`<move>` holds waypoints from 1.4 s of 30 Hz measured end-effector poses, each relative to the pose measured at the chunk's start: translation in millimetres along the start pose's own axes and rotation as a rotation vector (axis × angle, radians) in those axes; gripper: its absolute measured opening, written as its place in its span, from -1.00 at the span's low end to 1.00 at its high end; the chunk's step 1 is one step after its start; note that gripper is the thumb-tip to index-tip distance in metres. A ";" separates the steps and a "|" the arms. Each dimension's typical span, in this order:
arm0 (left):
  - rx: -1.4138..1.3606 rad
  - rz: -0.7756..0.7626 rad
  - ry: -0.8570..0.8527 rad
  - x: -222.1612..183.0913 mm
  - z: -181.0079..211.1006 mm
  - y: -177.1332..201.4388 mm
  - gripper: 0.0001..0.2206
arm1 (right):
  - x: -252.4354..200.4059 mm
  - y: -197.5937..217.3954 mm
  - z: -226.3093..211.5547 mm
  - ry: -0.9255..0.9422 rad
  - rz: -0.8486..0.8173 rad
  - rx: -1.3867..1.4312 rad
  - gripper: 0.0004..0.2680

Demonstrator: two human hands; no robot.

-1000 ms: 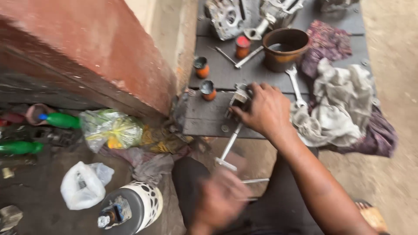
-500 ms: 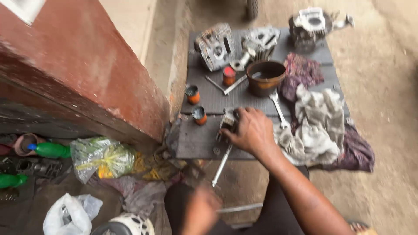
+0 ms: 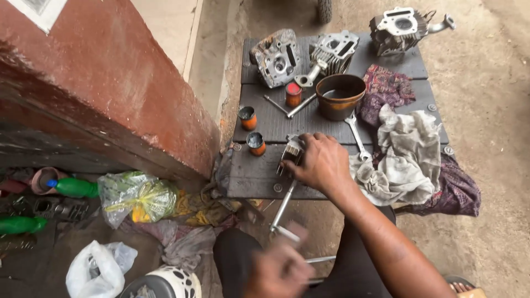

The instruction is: Cleaning and assembling internal components of a motorcycle engine head.

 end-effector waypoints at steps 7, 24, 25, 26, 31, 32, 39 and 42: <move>0.128 0.285 0.186 -6.5 -79.4 18.7 -0.69 | 9.7 -7.7 1.1 -0.018 -0.038 -0.037 -0.43; -0.098 0.853 0.032 -39.3 -139.7 46.8 -0.55 | 21.6 -20.4 -6.6 0.013 -0.208 -0.188 -0.34; -0.095 0.857 0.024 -40.6 -136.5 42.9 -0.55 | 19.6 -14.8 -7.6 0.017 -0.199 -0.187 -0.34; 0.153 0.704 -0.159 -30.5 -109.5 33.5 -0.76 | 17.9 -12.1 -8.9 0.018 -0.213 -0.180 -0.32; 0.228 0.010 -0.162 4.8 -25.0 3.7 -0.50 | 17.2 -11.4 -7.0 0.006 -0.232 -0.086 -0.42; -0.022 0.370 -0.147 -4.9 -35.8 40.1 -0.56 | 16.2 -9.7 -6.5 0.005 -0.219 -0.094 -0.44; -0.114 0.263 -0.162 3.0 1.8 19.2 -0.71 | 17.4 -13.3 -1.6 0.046 -0.115 -0.010 -0.44; -0.207 0.676 -0.216 -19.5 -66.6 67.1 -0.73 | 14.7 -5.4 -5.2 -0.009 -0.200 -0.038 -0.47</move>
Point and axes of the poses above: each hand's wrist, its own x-axis towards the middle knuckle, its own y-axis out of the back of the hand, z = x × y, the point moved 10 cm from there along x, towards the middle knuckle, and after that the axes turned 14 degrees about -y, right-handed, at the moved point
